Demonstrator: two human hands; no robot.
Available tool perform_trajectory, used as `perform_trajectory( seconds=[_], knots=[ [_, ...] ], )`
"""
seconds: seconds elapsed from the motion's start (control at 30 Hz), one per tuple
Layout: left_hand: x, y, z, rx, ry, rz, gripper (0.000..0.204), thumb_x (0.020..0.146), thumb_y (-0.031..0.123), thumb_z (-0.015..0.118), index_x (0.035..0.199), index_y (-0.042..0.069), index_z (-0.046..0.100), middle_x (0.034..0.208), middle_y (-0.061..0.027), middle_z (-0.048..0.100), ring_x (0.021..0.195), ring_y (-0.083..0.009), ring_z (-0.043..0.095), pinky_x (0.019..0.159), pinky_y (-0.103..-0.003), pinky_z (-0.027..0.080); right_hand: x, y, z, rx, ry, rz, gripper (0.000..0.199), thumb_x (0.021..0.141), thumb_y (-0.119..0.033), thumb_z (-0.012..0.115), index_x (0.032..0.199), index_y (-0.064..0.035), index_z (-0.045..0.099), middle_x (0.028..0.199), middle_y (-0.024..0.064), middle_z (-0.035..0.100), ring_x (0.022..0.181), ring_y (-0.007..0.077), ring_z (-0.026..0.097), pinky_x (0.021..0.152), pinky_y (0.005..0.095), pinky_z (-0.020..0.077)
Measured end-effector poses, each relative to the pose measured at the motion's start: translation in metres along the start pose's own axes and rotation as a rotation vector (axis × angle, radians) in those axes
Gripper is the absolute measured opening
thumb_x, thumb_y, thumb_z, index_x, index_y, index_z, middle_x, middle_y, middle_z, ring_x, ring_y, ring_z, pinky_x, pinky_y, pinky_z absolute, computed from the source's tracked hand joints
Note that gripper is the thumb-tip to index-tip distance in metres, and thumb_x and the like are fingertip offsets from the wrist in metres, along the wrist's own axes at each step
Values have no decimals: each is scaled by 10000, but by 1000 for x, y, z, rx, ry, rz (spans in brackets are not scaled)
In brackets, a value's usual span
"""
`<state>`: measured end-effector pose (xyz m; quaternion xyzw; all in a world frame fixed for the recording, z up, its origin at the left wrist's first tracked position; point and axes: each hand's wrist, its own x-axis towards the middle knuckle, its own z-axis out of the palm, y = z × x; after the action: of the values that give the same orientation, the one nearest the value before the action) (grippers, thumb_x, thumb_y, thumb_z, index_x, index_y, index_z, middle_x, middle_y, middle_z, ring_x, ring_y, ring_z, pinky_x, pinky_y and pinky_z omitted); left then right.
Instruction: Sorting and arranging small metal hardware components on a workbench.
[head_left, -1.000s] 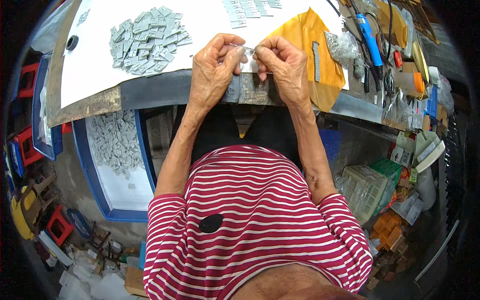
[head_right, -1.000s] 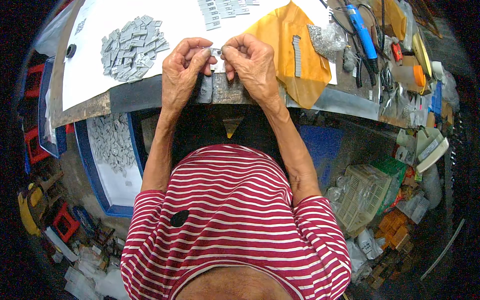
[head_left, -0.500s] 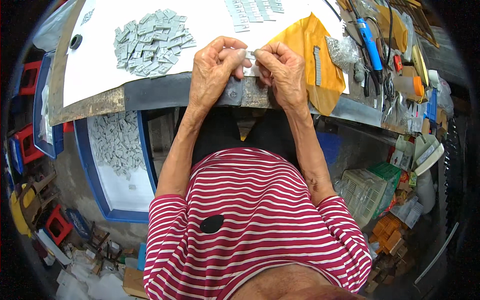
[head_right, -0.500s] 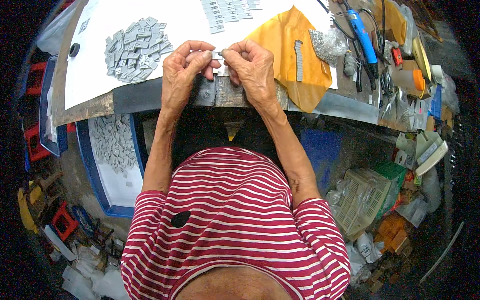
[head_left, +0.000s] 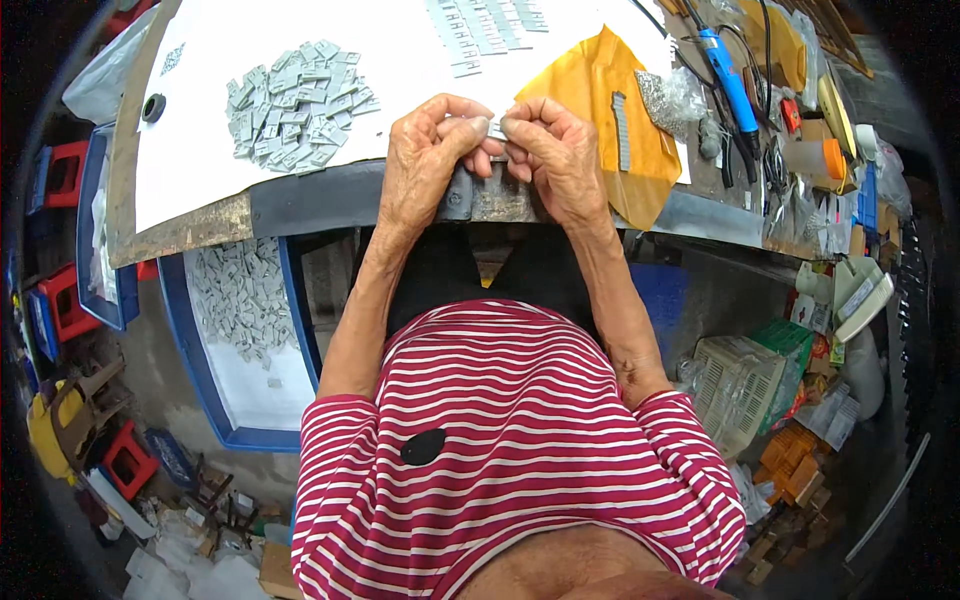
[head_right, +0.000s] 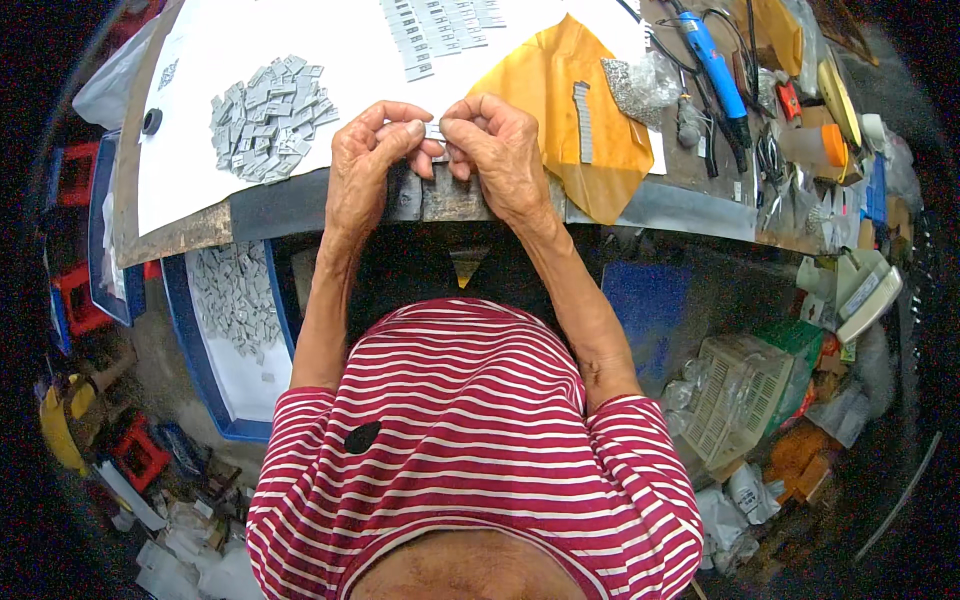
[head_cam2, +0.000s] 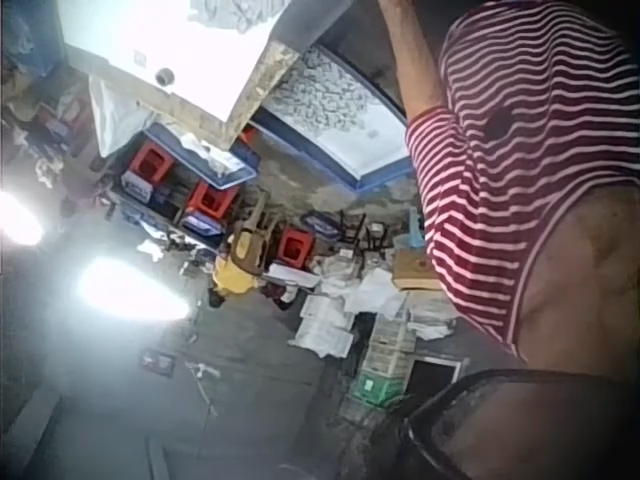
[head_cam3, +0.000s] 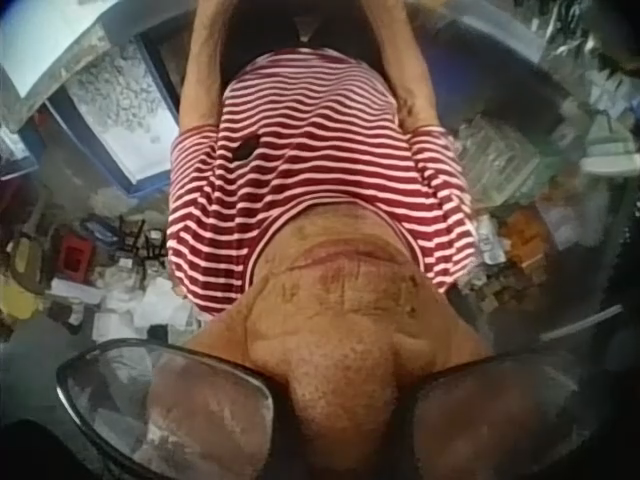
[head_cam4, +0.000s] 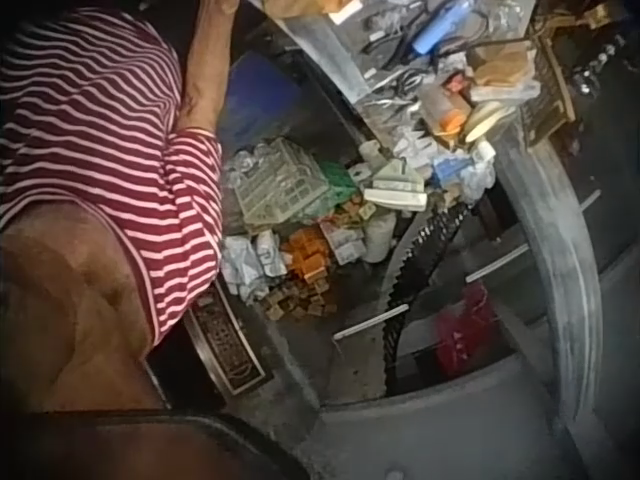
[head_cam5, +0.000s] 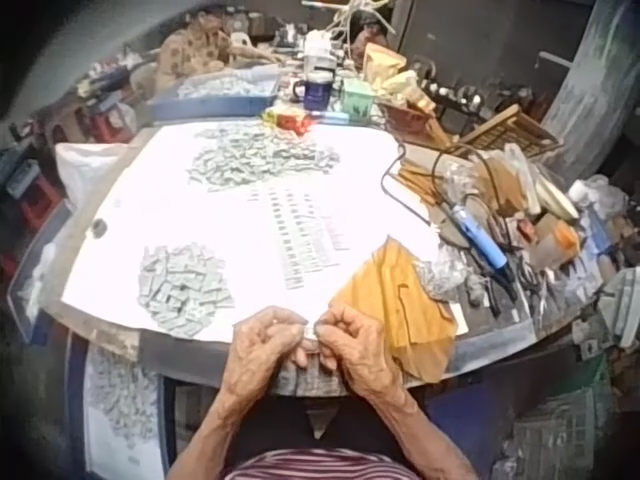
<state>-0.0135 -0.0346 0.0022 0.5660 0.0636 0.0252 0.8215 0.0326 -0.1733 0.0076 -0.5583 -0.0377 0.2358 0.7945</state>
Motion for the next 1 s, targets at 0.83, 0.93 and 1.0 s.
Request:
perform_trajectory(
  seconds=[0.83,0.93,1.0],
  knots=[
    [0,13,10,647,-29,193,184,782,44,602,946,-38,603,778,-115,640,660,-130,589,618,-260,476,-1,-21,-5,-434,48,-136,91,769,-52,556,733,31,570,525,9,501,425,57,460,386,215,348],
    [1,13,8,763,-38,283,196,773,52,631,960,-6,615,780,-89,637,692,-116,581,601,-253,458,-2,-23,-5,-437,50,-120,81,770,-41,558,740,33,565,536,6,504,428,53,456,395,200,345],
    [1,14,5,764,-50,358,188,759,29,631,943,-6,608,812,-94,623,680,-143,571,608,-258,458,-2,-23,-1,-361,48,-79,68,774,-31,563,757,34,562,554,6,508,433,54,456,396,190,341]
  ],
)
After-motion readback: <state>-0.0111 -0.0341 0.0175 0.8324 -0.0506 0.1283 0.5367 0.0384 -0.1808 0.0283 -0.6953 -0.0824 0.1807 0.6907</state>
